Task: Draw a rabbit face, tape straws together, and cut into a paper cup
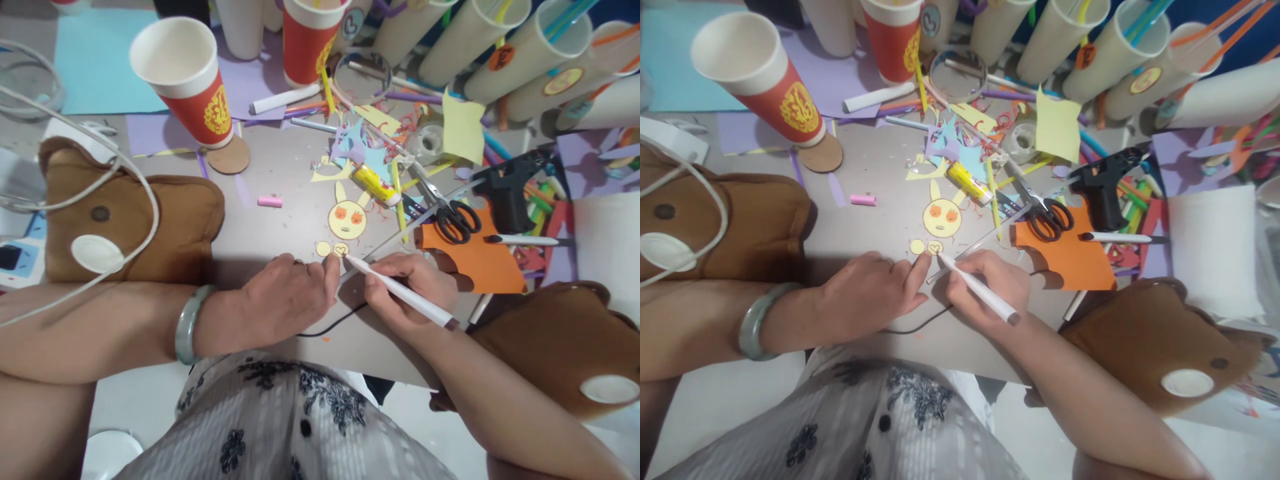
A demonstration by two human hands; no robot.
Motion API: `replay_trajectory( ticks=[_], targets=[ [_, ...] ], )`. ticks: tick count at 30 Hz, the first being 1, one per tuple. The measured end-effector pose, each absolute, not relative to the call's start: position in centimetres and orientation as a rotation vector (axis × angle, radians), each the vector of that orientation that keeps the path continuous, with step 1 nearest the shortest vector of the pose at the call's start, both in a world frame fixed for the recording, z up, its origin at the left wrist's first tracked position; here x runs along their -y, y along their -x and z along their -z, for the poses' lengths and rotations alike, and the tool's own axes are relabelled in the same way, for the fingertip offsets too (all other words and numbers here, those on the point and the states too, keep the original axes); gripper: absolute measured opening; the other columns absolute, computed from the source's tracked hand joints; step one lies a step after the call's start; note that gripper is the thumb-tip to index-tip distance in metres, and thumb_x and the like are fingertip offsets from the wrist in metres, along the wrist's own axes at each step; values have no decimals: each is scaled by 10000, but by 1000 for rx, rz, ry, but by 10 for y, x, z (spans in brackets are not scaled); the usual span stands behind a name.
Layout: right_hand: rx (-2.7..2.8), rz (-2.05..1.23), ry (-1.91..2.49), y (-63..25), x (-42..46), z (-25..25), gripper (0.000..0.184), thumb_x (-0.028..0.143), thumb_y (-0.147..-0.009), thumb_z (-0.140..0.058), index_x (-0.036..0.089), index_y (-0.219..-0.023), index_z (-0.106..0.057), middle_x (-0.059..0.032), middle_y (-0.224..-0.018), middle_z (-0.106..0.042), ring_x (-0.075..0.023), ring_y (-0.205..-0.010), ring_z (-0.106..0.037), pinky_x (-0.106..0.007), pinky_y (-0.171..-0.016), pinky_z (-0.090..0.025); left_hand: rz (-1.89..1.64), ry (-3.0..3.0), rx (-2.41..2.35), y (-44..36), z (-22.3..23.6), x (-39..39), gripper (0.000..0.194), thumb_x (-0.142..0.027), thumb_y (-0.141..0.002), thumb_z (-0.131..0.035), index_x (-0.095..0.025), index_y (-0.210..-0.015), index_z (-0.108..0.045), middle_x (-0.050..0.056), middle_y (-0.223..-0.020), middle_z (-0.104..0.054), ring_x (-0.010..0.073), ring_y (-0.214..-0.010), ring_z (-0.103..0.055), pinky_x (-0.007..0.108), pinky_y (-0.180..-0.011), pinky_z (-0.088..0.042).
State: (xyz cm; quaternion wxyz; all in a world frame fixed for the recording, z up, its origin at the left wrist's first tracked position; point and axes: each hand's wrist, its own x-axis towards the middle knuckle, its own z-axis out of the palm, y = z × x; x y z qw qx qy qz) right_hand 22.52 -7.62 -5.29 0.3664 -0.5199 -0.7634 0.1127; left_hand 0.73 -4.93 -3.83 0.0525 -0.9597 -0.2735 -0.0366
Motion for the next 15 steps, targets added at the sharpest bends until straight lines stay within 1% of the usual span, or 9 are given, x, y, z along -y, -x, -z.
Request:
replay_trajectory(
  ticks=[7, 12, 15],
  targets=[
    [1973, -293, 1388, -224, 76, 51, 106, 240, -852, -712, 256, -846, -607, 26, -672, -726, -142, -523, -666, -261, -494, -506, 39, 2934, 837, -8, 36, 50, 414, -258, -1022, -563, -10, -1347, -628, 28, -654, -637, 153, -524, -632, 285, -539, -419],
    [1983, -326, 1354, -224, 76, 51, 123, 222, -849, -709, 259, -860, -592, 28, -675, -722, -138, -523, -667, -250, -491, -502, 50, 2926, 830, -8, 36, 49, 403, -221, -993, -602, -6, -1331, -640, 29, -655, -645, 150, -516, -630, 283, -530, -415],
    [1973, -337, 1342, -224, 76, 51, 133, 211, -844, -716, 258, -864, -593, 25, -681, -721, -140, -524, -667, -249, -490, -502, 39, 2940, 837, -8, 36, 49, 406, -225, -996, -599, -6, -1336, -637, 30, -659, -645, 152, -520, -634, 284, -532, -418]
  ],
)
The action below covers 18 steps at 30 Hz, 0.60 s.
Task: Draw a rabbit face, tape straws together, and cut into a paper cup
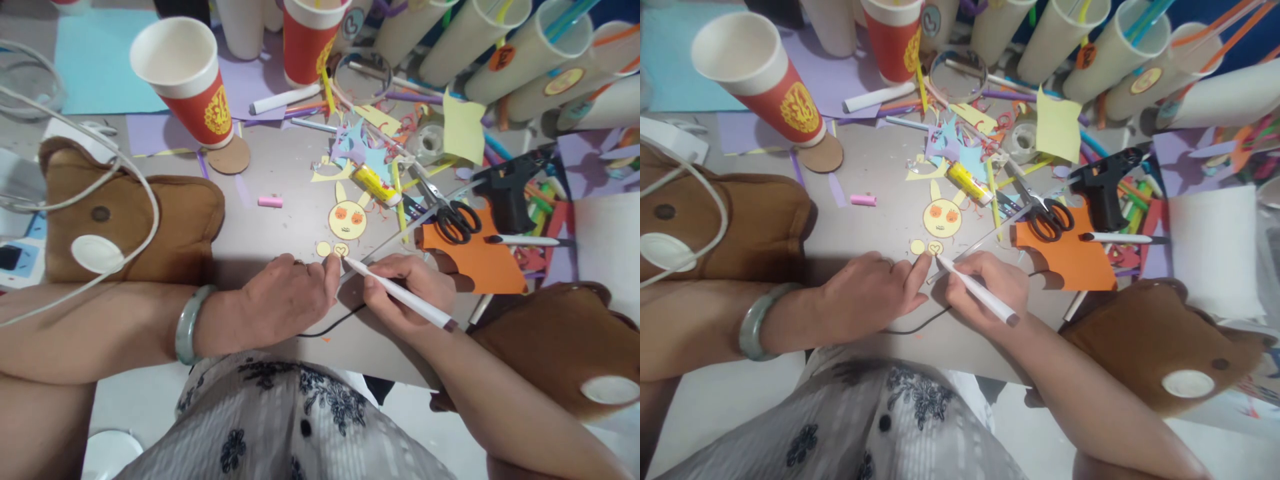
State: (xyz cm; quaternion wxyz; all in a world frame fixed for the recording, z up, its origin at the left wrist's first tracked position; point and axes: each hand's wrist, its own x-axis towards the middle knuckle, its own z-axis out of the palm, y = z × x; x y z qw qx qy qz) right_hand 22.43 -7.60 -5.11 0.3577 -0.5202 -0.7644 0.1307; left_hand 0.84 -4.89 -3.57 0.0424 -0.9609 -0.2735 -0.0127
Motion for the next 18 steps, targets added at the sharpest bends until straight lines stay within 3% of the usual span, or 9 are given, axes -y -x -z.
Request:
replay_trajectory(
  ticks=[18],
  targets=[
    [1983, -314, 1357, -225, 76, 52, 117, 223, -850, -717, 256, -863, -605, 21, -677, -728, -146, -523, -677, -254, -487, -509, -19, 2966, 862, -9, 35, 48, 424, -253, -1030, -549, -11, -1374, -606, 40, -666, -642, 146, -527, -621, 278, -543, -402]
  ],
)
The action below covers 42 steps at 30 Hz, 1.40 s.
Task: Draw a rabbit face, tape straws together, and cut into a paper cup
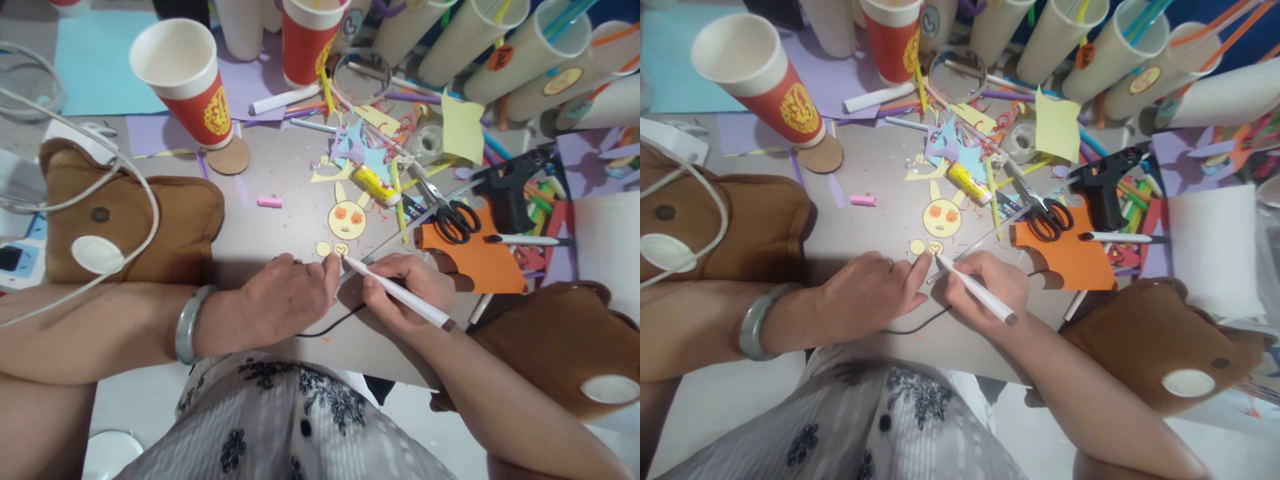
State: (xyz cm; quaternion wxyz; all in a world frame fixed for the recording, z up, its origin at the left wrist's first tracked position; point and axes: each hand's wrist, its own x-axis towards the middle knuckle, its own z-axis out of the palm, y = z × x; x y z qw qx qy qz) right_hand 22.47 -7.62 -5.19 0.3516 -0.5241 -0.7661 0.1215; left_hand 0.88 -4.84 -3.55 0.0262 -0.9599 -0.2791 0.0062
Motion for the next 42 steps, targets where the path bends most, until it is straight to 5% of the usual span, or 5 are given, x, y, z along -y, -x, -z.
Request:
replay_trajectory(
  ticks=[18, 33, 42],
  targets=[
    [1947, -280, 1369, -225, 76, 53, 136, 223, -846, -721, 251, -872, -591, 26, -689, -719, -131, -531, -664, -245, -489, -492, -77, 2997, 849, -9, 33, 47, 514, -384, -1041, -557, -12, -1393, -597, 46, -674, -647, 166, -550, -644, 294, -552, -401],
    [1960, -323, 1333, -224, 76, 53, 131, 223, -840, -729, 262, -860, -606, 27, -669, -720, -141, -514, -662, -249, -470, -489, -76, 2974, 844, -9, 34, 48, 445, -250, -1014, -580, -17, -1393, -603, 50, -690, -660, 150, -537, -630, 283, -540, -392],
    [1893, -294, 1354, -225, 76, 54, 156, 160, -828, -720, 238, -883, -596, 14, -719, -717, -128, -550, -655, -228, -476, -476, -76, 2997, 811, -9, 34, 46, 531, -401, -1049, -528, 8, -1377, -611, 37, -650, -617, 169, -524, -616, 295, -511, -357]
  ],
)
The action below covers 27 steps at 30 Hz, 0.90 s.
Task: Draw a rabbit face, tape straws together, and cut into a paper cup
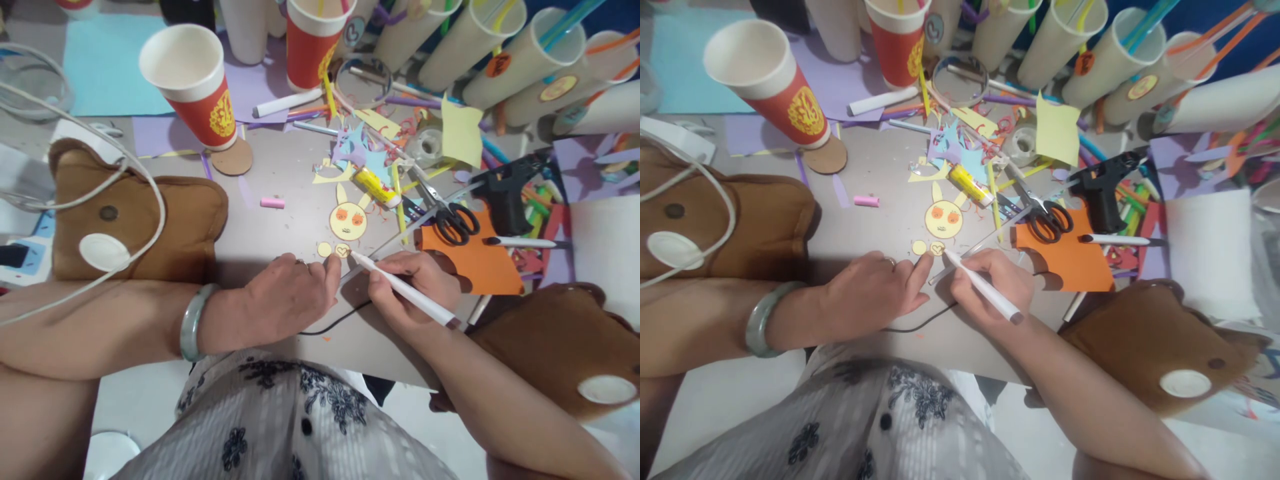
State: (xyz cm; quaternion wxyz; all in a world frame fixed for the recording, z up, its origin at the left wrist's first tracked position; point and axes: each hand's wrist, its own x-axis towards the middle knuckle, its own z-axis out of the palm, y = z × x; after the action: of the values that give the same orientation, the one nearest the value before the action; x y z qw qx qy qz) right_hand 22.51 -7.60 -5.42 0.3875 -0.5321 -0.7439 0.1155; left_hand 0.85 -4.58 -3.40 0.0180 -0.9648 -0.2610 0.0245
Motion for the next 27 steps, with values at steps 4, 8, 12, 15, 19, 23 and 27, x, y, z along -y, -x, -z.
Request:
replay_trajectory(
  ticks=[4, 8, 12, 15, 19, 23, 27],
  targets=[
    [1898, -273, 1356, -224, 75, 56, 128, 193, -836, -720, 247, -867, -608, 19, -703, -724, -137, -537, -659, -241, -471, -483, -79, 2998, 811, -9, 32, 45, 510, -379, -1057, -510, 4, -1378, -613, 37, -654, -619, 169, -524, -625, 295, -510, -355],
    [1894, -246, 1372, -223, 76, 57, 118, 208, -846, -717, 260, -870, -613, 25, -698, -732, -146, -546, -681, -248, -488, -512, -100, 2999, 806, -9, 32, 45, 514, -385, -1062, -501, -2, -1387, -607, 39, -658, -621, 164, -528, -624, 292, -513, -348],
    [1894, -248, 1377, -222, 75, 57, 112, 221, -857, -717, 263, -872, -614, 23, -707, -745, -146, -547, -691, -247, -495, -532, -74, 2985, 805, -8, 34, 46, 526, -404, -1044, -544, -4, -1376, -622, 35, -657, -619, 169, -525, -632, 295, -512, -356],
    [1912, -231, 1378, -222, 75, 57, 110, 219, -855, -712, 259, -873, -612, 25, -697, -739, -146, -542, -690, -243, -494, -536, -49, 2980, 815, -8, 34, 46, 535, -416, -1040, -552, -2, -1371, -627, 35, -655, -618, 176, -528, -640, 299, -514, -364],
    [1916, -195, 1383, -222, 75, 57, 124, 202, -848, -716, 245, -873, -603, 19, -684, -730, -141, -538, -687, -232, -506, -541, -80, 2995, 812, -9, 34, 45, 528, -408, -1055, -520, -3, -1379, -620, 42, -653, -625, 171, -527, -638, 296, -514, -353],
    [1918, -201, 1384, -222, 75, 57, 125, 194, -842, -720, 252, -861, -611, 28, -661, -717, -141, -517, -672, -236, -489, -528, -88, 2995, 821, -10, 35, 46, 531, -416, -1051, -528, -8, -1381, -617, 46, -657, -634, 165, -528, -634, 292, -519, -345],
    [1913, -202, 1380, -222, 74, 57, 133, 186, -833, -718, 257, -850, -606, 34, -666, -714, -142, -529, -672, -243, -500, -524, -93, 2992, 823, -10, 36, 46, 554, -435, -1044, -541, -2, -1382, -612, 50, -662, -635, 171, -538, -635, 296, -527, -353]
  ],
)
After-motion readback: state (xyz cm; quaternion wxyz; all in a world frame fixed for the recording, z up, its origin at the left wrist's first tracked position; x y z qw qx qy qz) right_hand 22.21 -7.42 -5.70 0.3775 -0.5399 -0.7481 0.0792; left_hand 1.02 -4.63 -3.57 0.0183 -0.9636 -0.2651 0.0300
